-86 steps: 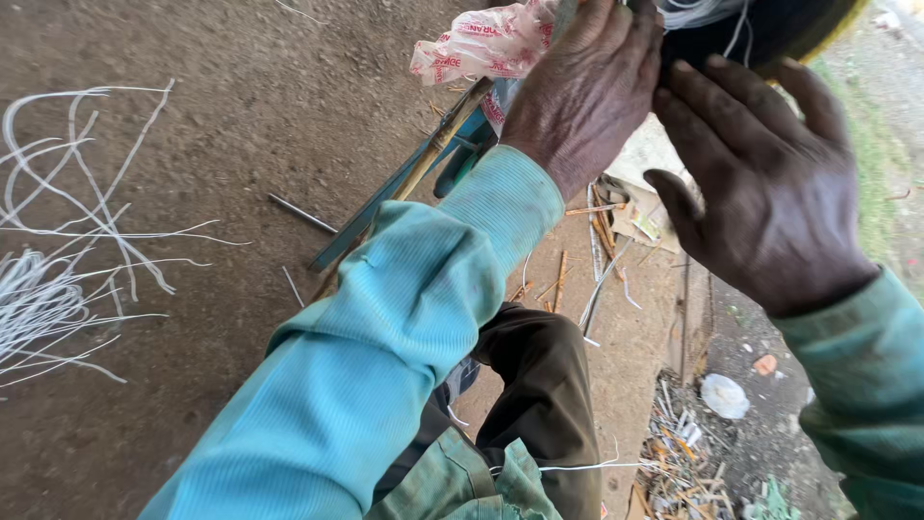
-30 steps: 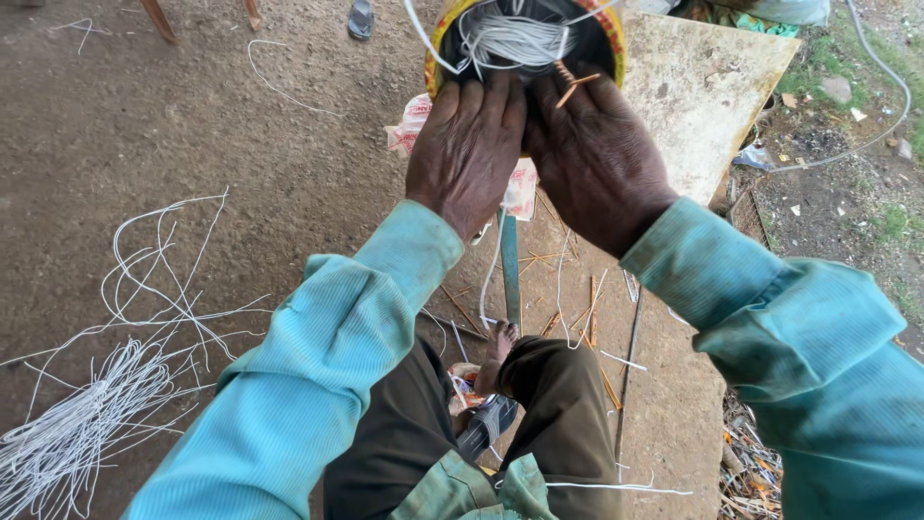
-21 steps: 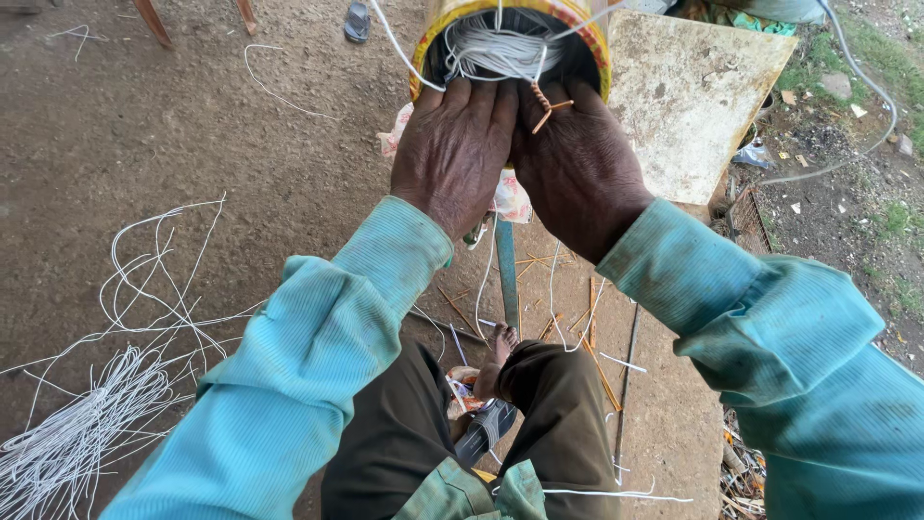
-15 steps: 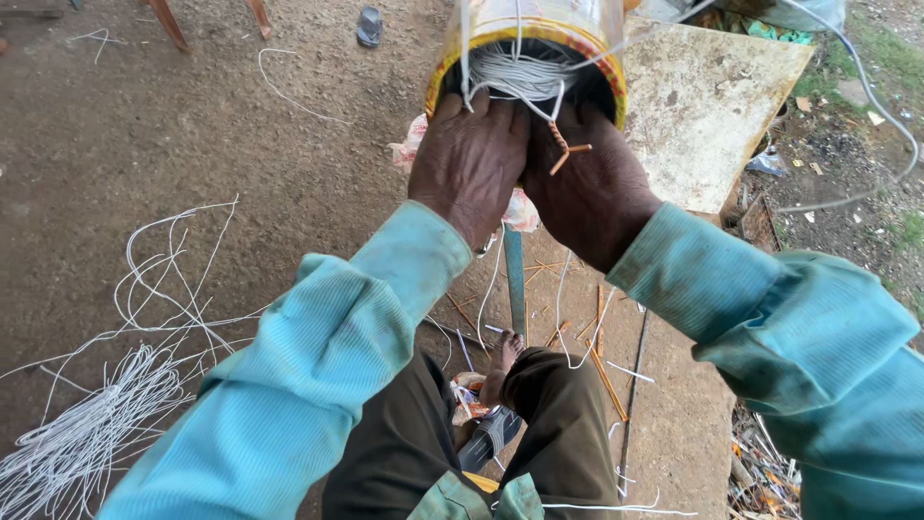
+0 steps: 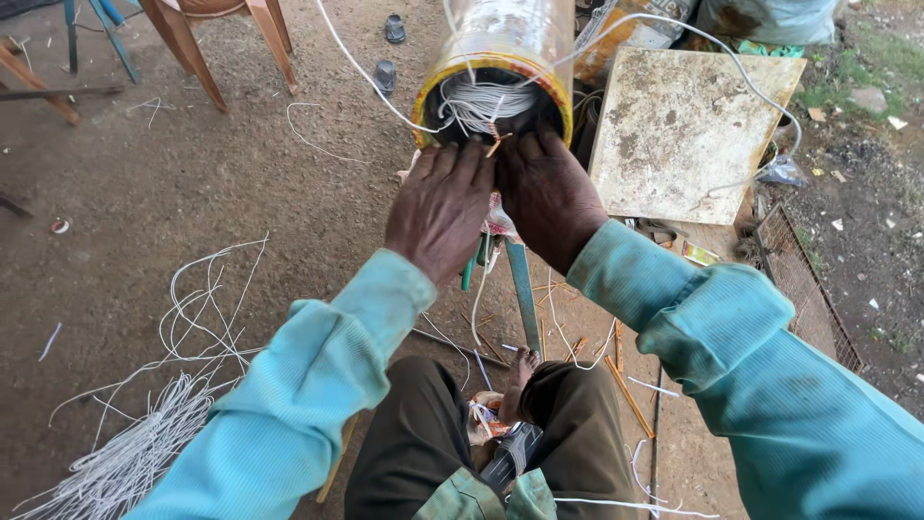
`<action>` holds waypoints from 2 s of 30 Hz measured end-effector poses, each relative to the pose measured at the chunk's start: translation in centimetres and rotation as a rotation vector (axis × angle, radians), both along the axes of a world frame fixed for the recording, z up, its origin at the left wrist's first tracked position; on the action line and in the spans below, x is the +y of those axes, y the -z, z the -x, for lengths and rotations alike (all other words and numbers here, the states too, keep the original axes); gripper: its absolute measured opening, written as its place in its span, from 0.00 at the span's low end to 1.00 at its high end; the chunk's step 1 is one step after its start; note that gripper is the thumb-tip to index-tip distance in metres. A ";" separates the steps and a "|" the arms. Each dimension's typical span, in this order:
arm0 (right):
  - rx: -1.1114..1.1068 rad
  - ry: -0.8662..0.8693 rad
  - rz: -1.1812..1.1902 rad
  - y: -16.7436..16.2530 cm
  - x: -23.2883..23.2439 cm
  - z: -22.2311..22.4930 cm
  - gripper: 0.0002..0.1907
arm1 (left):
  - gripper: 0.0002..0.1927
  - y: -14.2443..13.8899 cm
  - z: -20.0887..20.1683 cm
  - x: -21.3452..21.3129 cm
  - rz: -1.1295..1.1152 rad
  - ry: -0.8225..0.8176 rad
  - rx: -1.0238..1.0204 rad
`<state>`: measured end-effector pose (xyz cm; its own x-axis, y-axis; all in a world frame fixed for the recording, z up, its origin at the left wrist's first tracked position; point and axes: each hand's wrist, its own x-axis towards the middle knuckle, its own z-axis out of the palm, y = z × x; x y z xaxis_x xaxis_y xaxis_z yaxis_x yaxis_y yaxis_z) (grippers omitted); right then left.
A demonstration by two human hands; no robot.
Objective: The person pulls a thin white wire from a large metal cylinder and coils it into a neat bundle inside the cylinder. They use both hands to guide and arrange the wire, occasionally adjusting the bundle to keep it organized.
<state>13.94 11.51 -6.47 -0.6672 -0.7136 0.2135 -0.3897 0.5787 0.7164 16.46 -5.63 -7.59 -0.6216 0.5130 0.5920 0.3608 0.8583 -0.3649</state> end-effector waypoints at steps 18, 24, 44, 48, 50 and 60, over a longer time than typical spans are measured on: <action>0.063 0.027 -0.144 -1.6 0.3 0.2 0.26 | 0.07 -3.5 3.0 3.0 0.084 -0.167 0.004; 0.029 0.038 -0.165 -1.7 0.6 1.0 0.25 | 0.10 -4.8 4.1 4.4 -0.002 -0.247 -0.063; 0.051 -0.007 -0.132 0.8 -0.1 5.8 0.27 | 0.07 -5.0 5.8 4.5 -0.174 -0.212 0.013; -0.061 -0.006 -0.148 -1.2 -0.9 5.0 0.23 | 0.08 -6.1 4.9 3.6 -0.263 -0.101 0.123; -0.055 0.000 -0.153 -1.8 -0.7 4.4 0.23 | 0.10 -5.7 4.3 3.4 -0.201 -0.166 -0.105; 0.066 -0.047 -0.089 -2.1 -0.5 3.1 0.26 | 0.13 -2.5 4.0 1.5 0.378 -0.270 0.132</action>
<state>10.81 11.05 -4.38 -0.6190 -0.7620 0.1901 -0.3658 0.4939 0.7888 12.42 -4.13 -5.06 -0.6943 0.5382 0.4777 0.0734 0.7133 -0.6970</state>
